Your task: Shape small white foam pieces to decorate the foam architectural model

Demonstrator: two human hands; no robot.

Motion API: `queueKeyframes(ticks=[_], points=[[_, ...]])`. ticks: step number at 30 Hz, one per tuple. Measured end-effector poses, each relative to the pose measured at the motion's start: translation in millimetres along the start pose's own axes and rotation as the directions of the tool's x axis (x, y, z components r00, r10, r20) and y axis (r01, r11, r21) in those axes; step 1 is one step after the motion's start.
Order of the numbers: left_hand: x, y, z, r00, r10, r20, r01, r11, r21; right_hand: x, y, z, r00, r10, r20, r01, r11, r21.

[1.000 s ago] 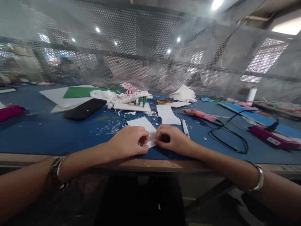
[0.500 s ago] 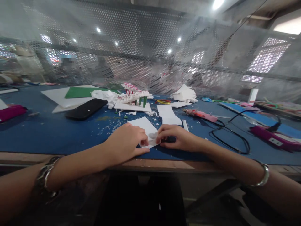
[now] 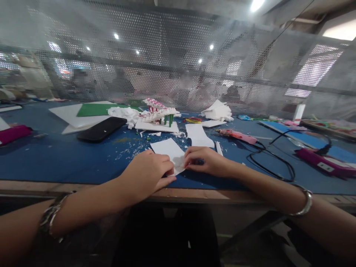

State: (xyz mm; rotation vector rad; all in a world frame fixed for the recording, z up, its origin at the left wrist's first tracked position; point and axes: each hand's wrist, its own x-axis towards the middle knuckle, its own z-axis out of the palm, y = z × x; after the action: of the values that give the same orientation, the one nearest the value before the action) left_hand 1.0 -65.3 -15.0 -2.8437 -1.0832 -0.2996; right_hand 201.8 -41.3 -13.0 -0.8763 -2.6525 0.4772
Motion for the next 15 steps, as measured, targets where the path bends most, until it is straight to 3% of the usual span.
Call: queueKeyframes(ticks=[3, 9, 15], points=[[-0.6, -0.2, 1.7, 0.999, -0.031, -0.013, 0.030, 0.999, -0.038, 0.1, 0.7, 2.4, 0.999, 0.035, -0.008, -0.034, 0.999, 0.034], [-2.6, 6.0, 2.8, 0.998, 0.037, -0.050, -0.030, 0.991, 0.132, 1.3, 1.2, 5.4, 0.997, 0.076, -0.034, -0.074, 0.996, 0.051], [5.1, 7.7, 0.5, 0.999, 0.020, -0.040, -0.015, 0.993, 0.115, 3.9, -1.2, 10.1, 0.994, 0.086, -0.066, -0.086, 0.996, 0.009]])
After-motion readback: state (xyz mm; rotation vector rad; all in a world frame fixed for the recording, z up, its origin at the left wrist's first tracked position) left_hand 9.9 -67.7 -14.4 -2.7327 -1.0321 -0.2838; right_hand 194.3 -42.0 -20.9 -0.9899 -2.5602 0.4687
